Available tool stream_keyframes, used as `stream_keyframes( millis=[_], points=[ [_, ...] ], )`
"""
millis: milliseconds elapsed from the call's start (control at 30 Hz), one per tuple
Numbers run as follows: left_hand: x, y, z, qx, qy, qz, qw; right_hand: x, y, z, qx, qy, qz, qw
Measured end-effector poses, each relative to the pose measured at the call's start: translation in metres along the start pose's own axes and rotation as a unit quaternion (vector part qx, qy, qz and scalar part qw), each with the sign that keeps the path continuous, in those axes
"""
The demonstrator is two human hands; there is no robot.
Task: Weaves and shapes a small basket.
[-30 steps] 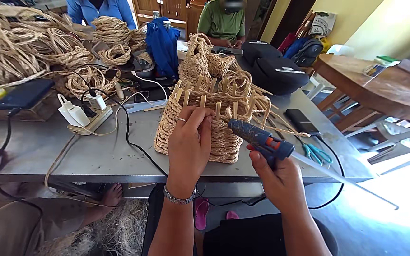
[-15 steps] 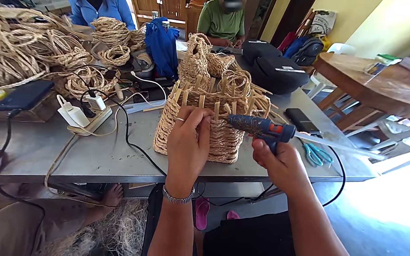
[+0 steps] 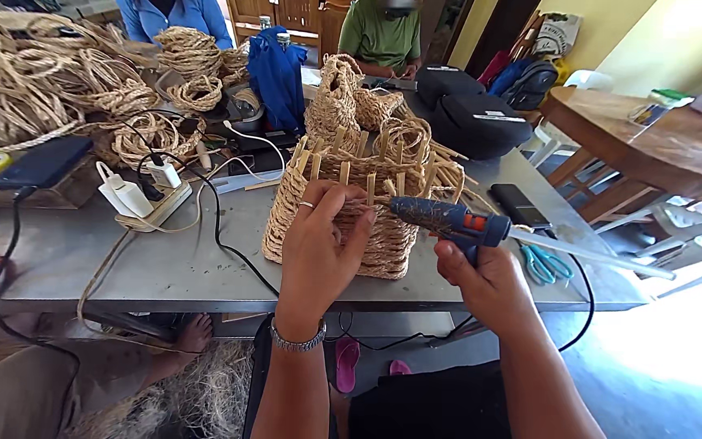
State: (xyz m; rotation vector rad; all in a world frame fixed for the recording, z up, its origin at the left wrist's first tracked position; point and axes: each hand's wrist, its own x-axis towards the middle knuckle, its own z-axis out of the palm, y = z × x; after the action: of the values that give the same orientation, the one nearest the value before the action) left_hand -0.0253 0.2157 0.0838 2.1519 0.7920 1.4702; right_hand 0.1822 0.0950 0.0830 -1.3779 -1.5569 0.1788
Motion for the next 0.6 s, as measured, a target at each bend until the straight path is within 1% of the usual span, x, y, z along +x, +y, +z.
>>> stream_keyframes(
  millis=[267,400,467,600],
  points=[
    [0.002,-0.002,0.001,-0.012,0.011,0.004,1.000,-0.008,-0.001,0.007,0.000,0.024,-0.009,1.000],
    [0.001,0.000,0.004,-0.026,0.024,-0.009,0.999,-0.014,-0.001,0.007,-0.031,0.048,-0.047,0.997],
    [0.000,0.003,0.006,-0.036,0.033,-0.019,0.999,-0.019,0.001,0.002,-0.035,0.048,-0.071,0.996],
    [-0.001,0.006,0.009,-0.036,0.047,-0.028,0.998,-0.033,0.011,-0.023,-0.015,0.026,-0.072,0.997]
  ],
)
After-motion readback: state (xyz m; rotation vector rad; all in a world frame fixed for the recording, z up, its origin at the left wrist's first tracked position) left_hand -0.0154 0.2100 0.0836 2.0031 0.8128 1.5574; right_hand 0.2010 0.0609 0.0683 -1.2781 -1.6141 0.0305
